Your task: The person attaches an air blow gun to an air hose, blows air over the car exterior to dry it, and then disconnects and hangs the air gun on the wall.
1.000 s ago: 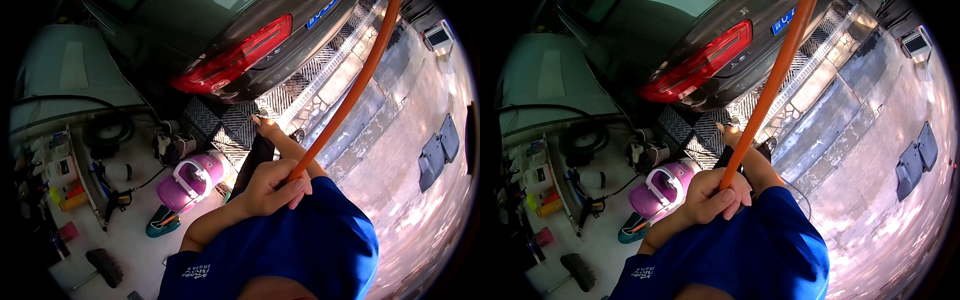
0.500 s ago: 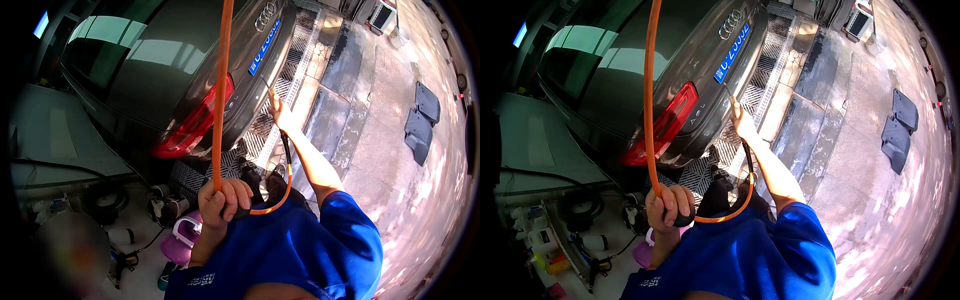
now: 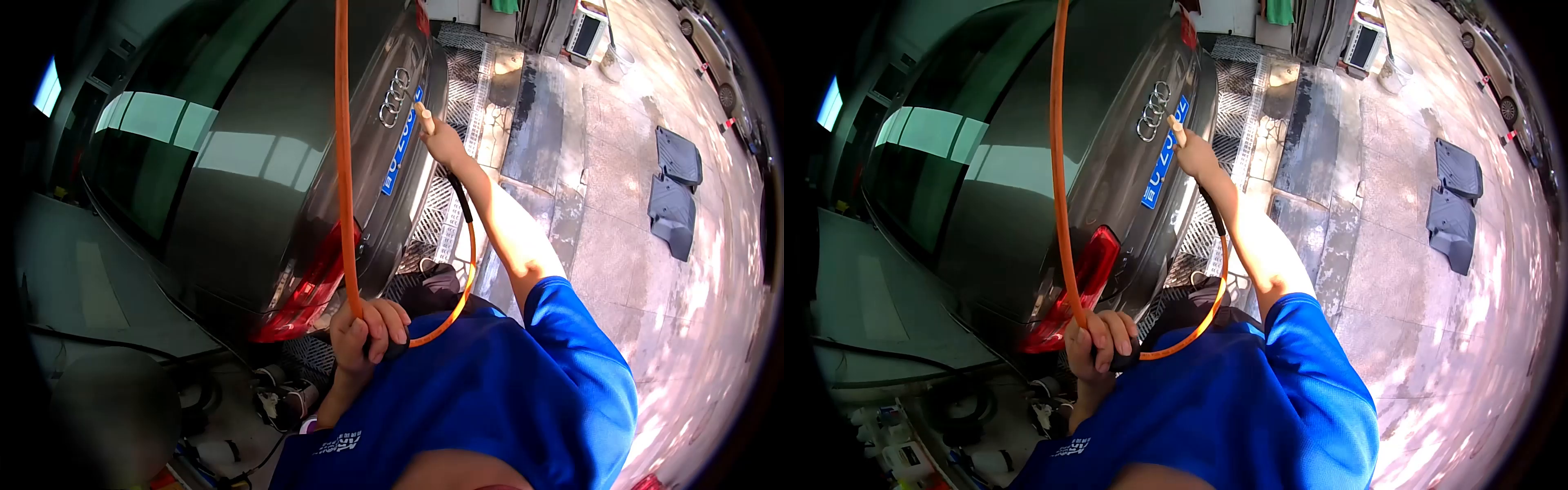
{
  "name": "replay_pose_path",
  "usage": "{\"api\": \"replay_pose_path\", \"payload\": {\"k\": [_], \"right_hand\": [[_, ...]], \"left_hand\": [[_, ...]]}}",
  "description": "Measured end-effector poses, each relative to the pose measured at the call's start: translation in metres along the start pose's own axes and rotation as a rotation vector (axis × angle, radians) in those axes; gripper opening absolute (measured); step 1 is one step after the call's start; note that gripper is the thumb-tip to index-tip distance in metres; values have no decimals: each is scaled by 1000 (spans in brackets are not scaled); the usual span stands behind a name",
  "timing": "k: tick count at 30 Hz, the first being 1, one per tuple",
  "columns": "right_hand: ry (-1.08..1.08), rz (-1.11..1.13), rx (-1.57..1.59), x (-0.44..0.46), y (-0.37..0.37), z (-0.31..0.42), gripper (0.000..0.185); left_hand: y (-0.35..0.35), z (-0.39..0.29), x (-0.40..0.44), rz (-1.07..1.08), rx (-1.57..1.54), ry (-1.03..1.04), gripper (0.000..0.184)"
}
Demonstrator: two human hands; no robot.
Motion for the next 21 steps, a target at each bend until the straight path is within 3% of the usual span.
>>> {"api": "replay_pose_path", "payload": {"k": [5,7,10,11,12,13,14,15,17,19,21], "right_hand": [[-25,-41,40,30,-32,-23,36],[-35,32,155,17,-24,-49,27],[111,432,393,-49,23,-84,28],[120,590,493,-77,34,-81,15],[250,807,808,-105,77,-121,8],[350,916,719,-131,88,-119,11],[413,1067,869,-156,114,-126,10],[375,1217,750,-173,138,-134,11],[244,1250,389,-178,153,-118,15],[33,1059,509,-149,129,-68,27],[84,1066,425,-132,148,-96,22]], "left_hand": [[-8,11,50,50,-47,-24,32],[-15,13,60,54,-59,-45,32],[-26,17,73,47,-209,-28,31],[-29,22,77,39,-212,-45,31],[-30,27,83,34,-218,-51,30],[-30,32,86,26,-222,-58,30],[-29,38,91,10,-222,-75,30],[-24,41,100,36,-207,-72,30],[-17,48,114,48,-185,-80,30],[-6,52,127,87,-122,-87,30],[-2,57,131,42,-95,-86,29]]}}
Point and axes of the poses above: each hand's wrist, its own x-axis towards the middle knuckle, its own y-axis out of the palm, z = x × y, the point moved 9 cm from there along x, towards the middle knuckle, and after that the axes turned 7 degrees about z, right-handed, at the moved point
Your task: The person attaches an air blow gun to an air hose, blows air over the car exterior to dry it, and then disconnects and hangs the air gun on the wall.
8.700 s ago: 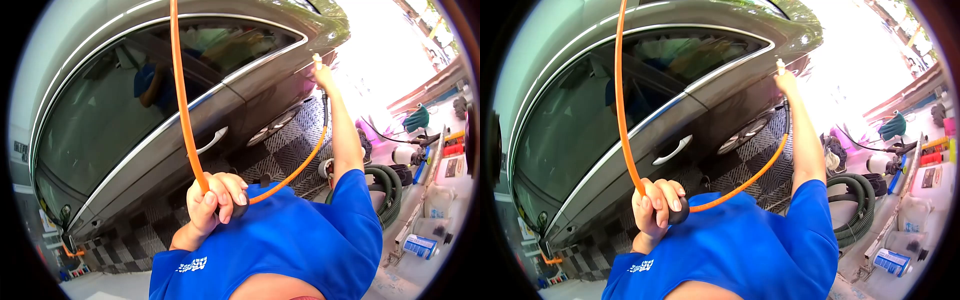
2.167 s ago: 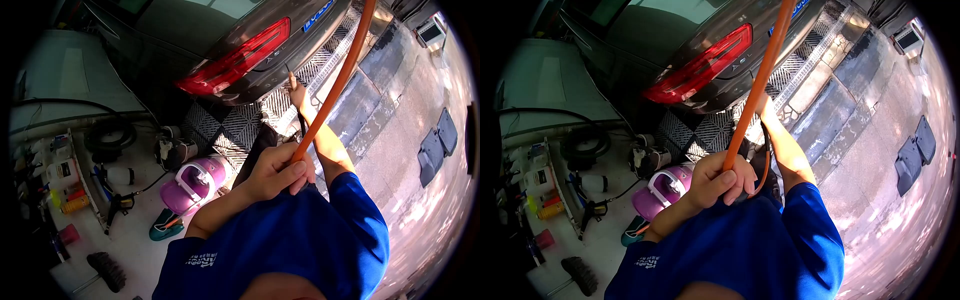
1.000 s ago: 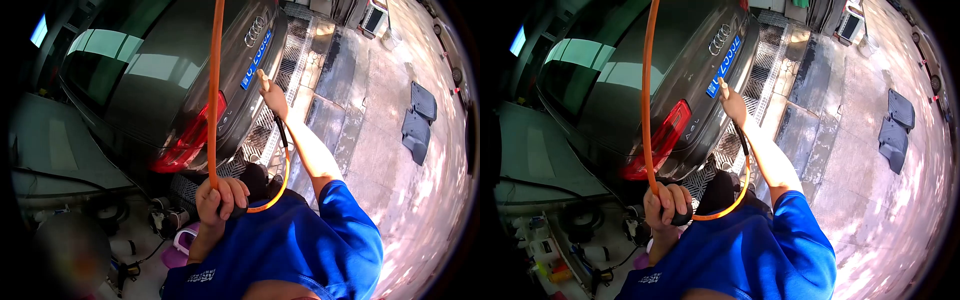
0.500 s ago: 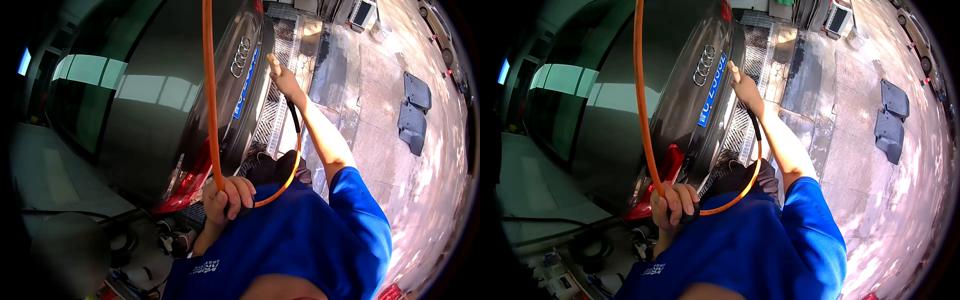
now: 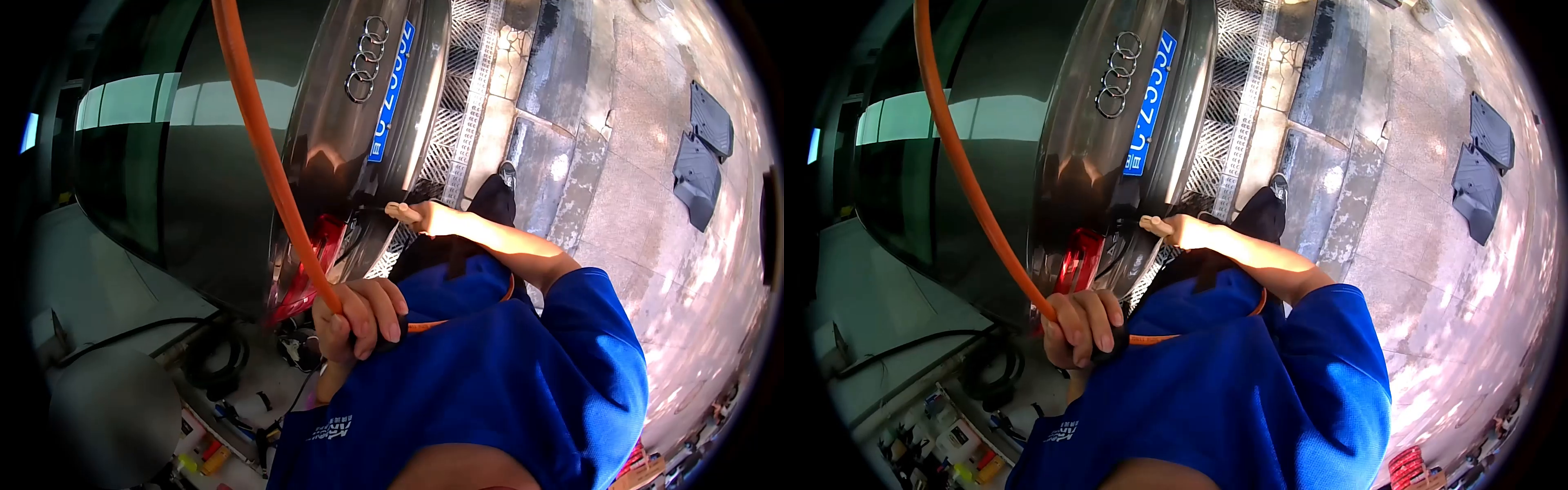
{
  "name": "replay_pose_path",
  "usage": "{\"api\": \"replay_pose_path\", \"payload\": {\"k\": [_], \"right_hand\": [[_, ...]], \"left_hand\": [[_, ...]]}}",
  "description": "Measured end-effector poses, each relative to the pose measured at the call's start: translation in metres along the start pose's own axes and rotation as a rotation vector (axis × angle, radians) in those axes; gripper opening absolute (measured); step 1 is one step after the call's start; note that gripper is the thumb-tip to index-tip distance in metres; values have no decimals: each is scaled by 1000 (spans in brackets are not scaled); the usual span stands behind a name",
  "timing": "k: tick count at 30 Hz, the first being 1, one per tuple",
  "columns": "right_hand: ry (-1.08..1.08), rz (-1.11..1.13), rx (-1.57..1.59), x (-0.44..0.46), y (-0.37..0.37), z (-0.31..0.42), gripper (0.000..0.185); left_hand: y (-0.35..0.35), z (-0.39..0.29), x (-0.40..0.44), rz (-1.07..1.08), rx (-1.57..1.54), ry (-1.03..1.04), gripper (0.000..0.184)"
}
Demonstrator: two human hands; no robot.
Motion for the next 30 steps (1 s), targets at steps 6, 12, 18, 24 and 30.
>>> {"api": "replay_pose_path", "payload": {"k": [6,12,18,24,30], "right_hand": [[-597,178,531,77,-41,-88,31],[-162,539,890,38,-27,-78,30],[-84,434,1119,17,-66,-40,43],[-145,293,1076,24,-124,-25,37],[-177,133,1145,27,-184,-11,34]], "left_hand": [[14,3,31,-23,88,40,26],[32,23,61,-30,143,-4,25],[44,38,92,1,152,-9,26],[59,44,115,61,154,26,27],[69,49,140,44,186,47,29]]}}
Point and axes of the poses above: each hand's wrist, its own x-axis towards the middle knuckle, its own y-axis out of the palm, z = x × y, the point moved 9 cm from there along x, towards the middle knuckle, and after that the axes turned 7 degrees about z, right-handed, at the moved point
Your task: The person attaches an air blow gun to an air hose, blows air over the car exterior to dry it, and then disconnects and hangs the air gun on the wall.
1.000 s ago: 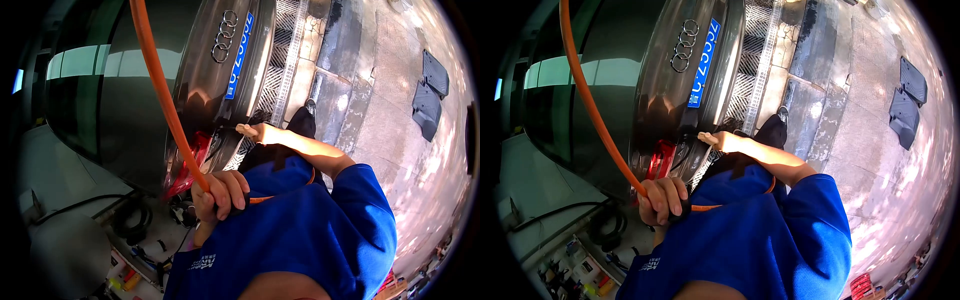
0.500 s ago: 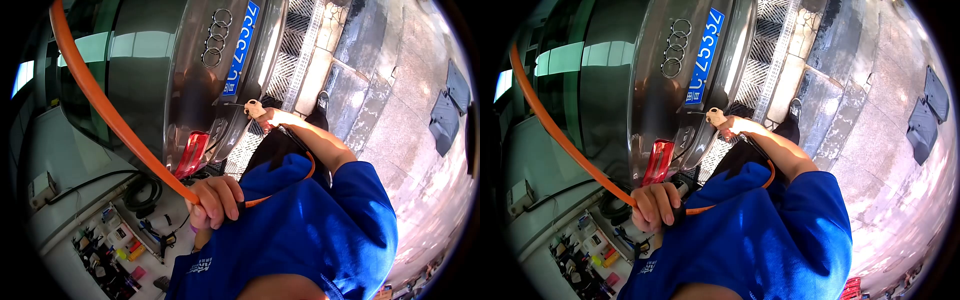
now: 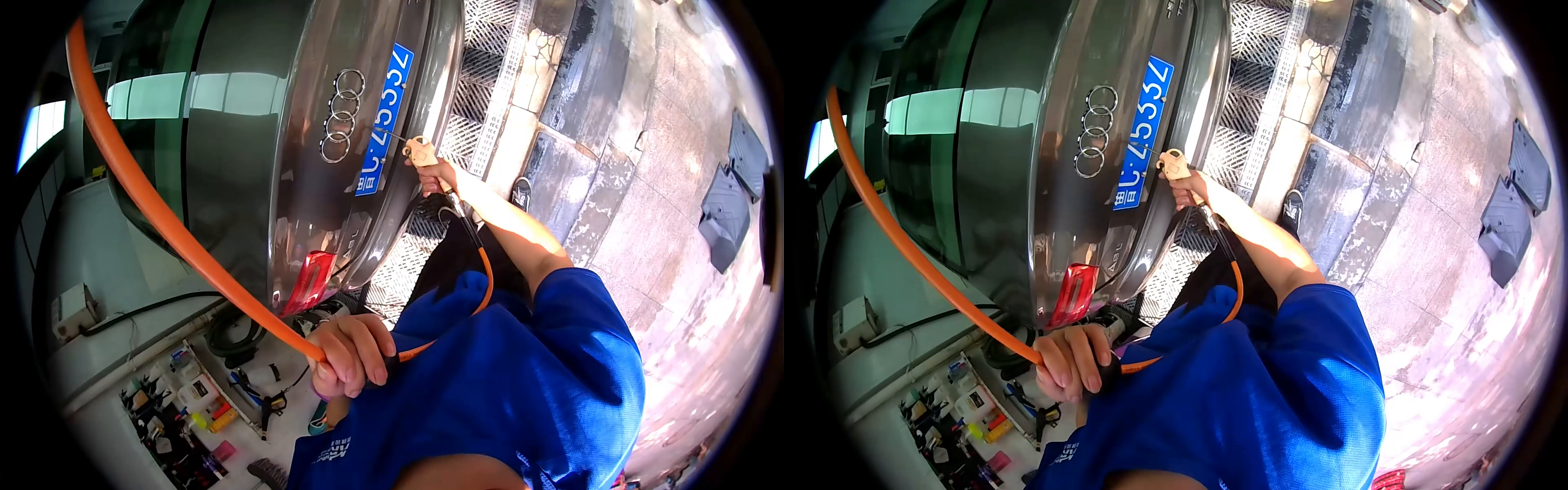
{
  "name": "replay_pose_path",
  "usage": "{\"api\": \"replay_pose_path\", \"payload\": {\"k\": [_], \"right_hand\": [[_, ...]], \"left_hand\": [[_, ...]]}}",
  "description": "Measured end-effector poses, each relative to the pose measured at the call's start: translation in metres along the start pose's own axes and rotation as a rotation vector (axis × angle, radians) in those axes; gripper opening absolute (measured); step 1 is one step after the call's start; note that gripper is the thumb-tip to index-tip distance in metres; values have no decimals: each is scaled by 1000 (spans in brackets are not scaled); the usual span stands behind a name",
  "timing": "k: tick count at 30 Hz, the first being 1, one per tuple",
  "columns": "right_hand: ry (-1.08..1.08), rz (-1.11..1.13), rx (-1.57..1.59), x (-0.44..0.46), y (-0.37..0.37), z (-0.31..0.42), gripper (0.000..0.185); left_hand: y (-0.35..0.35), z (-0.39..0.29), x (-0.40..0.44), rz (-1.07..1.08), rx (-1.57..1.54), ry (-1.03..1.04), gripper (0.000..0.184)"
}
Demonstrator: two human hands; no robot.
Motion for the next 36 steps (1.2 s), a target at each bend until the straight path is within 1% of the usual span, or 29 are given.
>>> {"api": "replay_pose_path", "payload": {"k": [3,5,7,11,14,16,18,23,26,28,30,31,32,34,35,36], "right_hand": [[-72,17,-17,3,-3,32,33],[-85,28,-14,8,-12,52,33],[-134,100,-43,10,-4,80,35],[-202,48,-133,-2,10,143,33],[-265,67,-185,-4,8,184,32],[-294,47,-138,1,-1,204,31],[-297,34,-126,4,-7,223,30],[-299,-35,-120,10,-21,271,29],[-320,-130,-159,15,-33,308,29],[-361,-227,-246,12,-37,339,21],[-297,-445,-455,11,-57,368,15],[-297,-353,-531,16,-56,380,10],[-203,-320,-570,10,-29,385,7],[45,-197,-882,12,-2,384,8],[27,-175,-918,13,14,392,13],[-14,-179,-891,19,12,403,17]], "left_hand": [[4,6,14,-47,18,-64,32],[9,11,25,-41,20,-54,32],[13,17,37,-39,25,-47,31],[21,32,64,-20,15,-30,29],[23,42,79,5,11,-31,29],[24,45,90,24,18,-32,28],[18,49,103,-6,26,-46,28],[-3,62,140,41,-19,-10,27],[-21,73,170,106,-57,10,27],[-35,80,194,133,-99,35,27],[-47,82,223,125,-114,57,27],[-53,81,238,139,-136,65,27],[-58,82,251,152,-152,70,27],[-72,88,278,142,-177,88,26],[-75,90,287,133,-207,92,26],[-79,92,294,118,-203,81,26]]}}
Point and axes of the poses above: each hand's wrist, its own x-axis towards the middle knuckle, its own y-axis out of the palm, z = x × y, the point moved 9 cm from there along x, towards the middle knuckle, and after that the axes turned 7 degrees about z, right-handed, at the moved point
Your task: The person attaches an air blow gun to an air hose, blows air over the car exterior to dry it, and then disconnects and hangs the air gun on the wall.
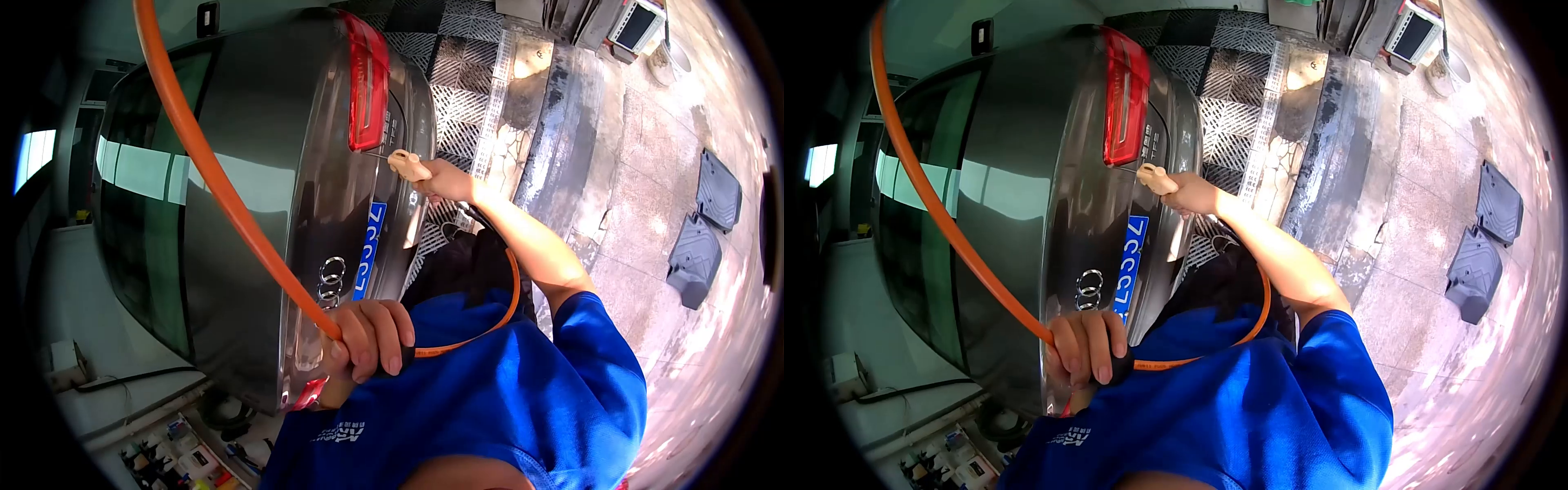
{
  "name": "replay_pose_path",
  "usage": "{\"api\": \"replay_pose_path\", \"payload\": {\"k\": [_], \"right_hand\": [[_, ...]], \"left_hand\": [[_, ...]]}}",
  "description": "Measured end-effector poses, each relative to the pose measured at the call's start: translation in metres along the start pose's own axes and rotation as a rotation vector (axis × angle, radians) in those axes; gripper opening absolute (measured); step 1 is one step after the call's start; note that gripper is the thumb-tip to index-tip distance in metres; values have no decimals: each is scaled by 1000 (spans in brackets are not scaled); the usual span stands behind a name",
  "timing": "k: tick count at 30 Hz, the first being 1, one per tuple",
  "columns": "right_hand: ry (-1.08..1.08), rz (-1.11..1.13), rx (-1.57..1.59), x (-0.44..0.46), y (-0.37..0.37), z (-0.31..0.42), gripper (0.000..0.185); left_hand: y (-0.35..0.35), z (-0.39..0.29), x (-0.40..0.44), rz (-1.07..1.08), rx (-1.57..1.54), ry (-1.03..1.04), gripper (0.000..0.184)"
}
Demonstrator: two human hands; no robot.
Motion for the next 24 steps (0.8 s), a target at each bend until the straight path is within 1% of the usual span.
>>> {"api": "replay_pose_path", "payload": {"k": [2,3,4,6,7,9,10,12,13,15,16,18,19,20,22,24], "right_hand": [[-150,-265,-140,1,-25,43,20],[-141,-353,-155,6,-41,51,24],[-209,-491,-264,7,-57,67,27],[-168,-576,-336,13,-80,74,29],[-155,-555,-334,12,-86,78,29],[-45,-307,-351,12,-80,68,22],[16,-146,-216,13,-76,43,26],[32,12,-318,1,-67,21,30],[138,98,-306,3,-64,7,31],[326,173,-292,0,-70,-18,29],[289,82,-465,10,-79,-11,29],[225,-99,-562,38,-110,-21,29],[199,-156,-538,39,-122,-3,28],[174,-222,-566,50,-138,-2,29],[182,-237,-605,56,-151,-1,33],[263,-37,-542,55,-137,-15,37]], "left_hand": [[-4,4,17,31,-41,-1,26],[-8,6,24,45,-24,-11,25],[-12,7,31,44,-23,-12,25],[-21,13,42,17,44,-42,25],[-26,17,48,-7,48,-42,25],[-31,14,57,-38,73,27,28],[-32,15,62,-65,79,26,28],[-33,14,73,-100,109,60,31],[-33,16,80,-105,132,69,32],[-35,28,96,-182,146,69,33],[-37,35,102,-241,161,62,33],[-36,45,115,-266,186,60,34],[-33,49,121,-241,234,38,34],[-30,53,128,-216,281,14,34],[-31,57,134,-244,294,1,35],[-39,58,136,-376,304,25,36]]}}
Point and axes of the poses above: each hand's wrist, its own x-axis towards the middle knuckle, its own y-axis out of the palm, z = x × y, the point moved 9 cm from there along x, towards the middle knuckle, and after that the axes turned 7 degrees about z, right-handed, at the moved point
